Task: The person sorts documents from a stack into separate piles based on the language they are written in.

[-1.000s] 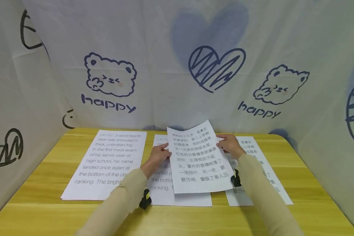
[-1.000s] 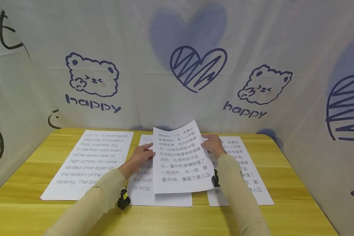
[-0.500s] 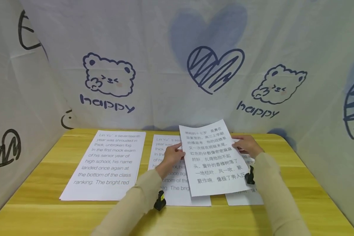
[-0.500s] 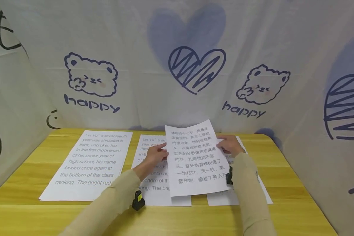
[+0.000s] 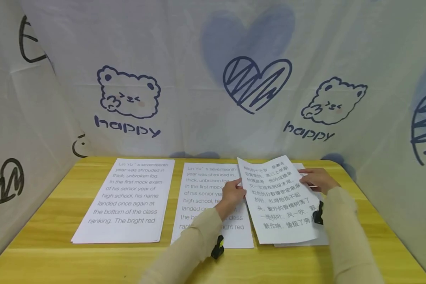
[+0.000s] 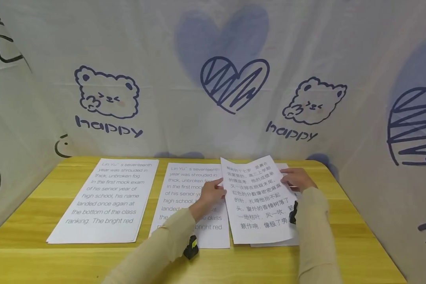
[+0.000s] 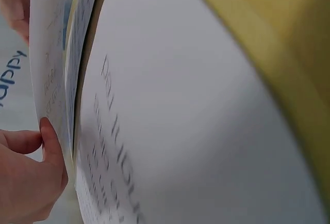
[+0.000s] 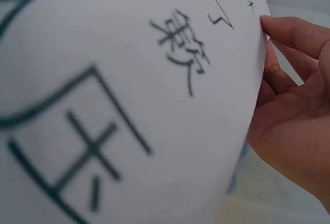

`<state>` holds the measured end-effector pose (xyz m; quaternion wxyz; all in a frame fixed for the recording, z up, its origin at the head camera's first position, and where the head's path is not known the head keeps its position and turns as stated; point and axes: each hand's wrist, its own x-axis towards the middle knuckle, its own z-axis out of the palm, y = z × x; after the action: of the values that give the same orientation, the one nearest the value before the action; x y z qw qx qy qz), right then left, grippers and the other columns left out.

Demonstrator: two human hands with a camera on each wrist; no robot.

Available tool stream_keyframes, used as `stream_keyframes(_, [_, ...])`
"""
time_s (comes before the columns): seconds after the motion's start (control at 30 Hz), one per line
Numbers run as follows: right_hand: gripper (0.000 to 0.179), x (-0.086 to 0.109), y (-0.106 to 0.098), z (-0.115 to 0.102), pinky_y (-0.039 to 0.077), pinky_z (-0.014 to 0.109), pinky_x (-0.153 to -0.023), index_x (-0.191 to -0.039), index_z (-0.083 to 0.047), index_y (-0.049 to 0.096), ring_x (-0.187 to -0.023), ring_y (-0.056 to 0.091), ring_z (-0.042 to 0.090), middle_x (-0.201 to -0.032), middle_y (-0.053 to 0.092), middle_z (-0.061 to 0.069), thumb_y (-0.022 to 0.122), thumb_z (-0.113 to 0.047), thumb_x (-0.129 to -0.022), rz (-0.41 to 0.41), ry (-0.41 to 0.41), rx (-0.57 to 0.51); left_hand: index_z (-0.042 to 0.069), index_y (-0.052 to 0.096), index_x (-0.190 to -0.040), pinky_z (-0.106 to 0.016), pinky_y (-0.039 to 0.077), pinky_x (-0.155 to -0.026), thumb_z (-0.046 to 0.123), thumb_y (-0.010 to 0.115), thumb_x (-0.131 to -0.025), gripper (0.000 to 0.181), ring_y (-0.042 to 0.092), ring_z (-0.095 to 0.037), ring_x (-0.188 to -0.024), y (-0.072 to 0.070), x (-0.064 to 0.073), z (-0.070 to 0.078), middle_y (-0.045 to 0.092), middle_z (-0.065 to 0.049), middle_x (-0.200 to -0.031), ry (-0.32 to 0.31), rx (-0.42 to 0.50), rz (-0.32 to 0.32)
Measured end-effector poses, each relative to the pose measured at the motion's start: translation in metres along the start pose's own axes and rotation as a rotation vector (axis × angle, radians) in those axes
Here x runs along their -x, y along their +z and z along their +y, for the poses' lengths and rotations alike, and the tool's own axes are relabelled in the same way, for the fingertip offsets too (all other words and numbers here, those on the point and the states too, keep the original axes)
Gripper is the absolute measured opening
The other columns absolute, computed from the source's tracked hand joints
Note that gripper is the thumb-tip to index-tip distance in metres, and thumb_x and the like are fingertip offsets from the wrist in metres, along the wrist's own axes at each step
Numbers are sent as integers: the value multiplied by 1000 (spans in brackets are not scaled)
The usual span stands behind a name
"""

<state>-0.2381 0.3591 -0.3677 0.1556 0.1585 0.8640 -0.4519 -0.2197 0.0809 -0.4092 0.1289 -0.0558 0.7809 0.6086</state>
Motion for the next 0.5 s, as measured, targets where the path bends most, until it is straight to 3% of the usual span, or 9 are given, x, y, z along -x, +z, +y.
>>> stream_keyframes(0.2, [60, 5, -13, 15, 45, 45, -89, -146, 7, 31, -103, 52, 33, -132, 47, 28, 55, -3, -92, 15, 7, -17, 1, 51, -138, -21, 49, -59, -3, 61, -86, 53, 55, -12, -67, 20, 2, 3, 53, -4, -81, 38, 3, 25])
stream_keyframes(0.5, [57, 6, -23, 28, 47, 42, -83, -146, 7, 33, -95, 58, 31, -124, 55, 26, 54, -4, -94, 35, -17, -43, -3, 57, -130, -21, 47, -61, -5, 60, -84, 47, 52, -13, -74, 40, -3, 2, 56, -3, -80, 140, -82, 86])
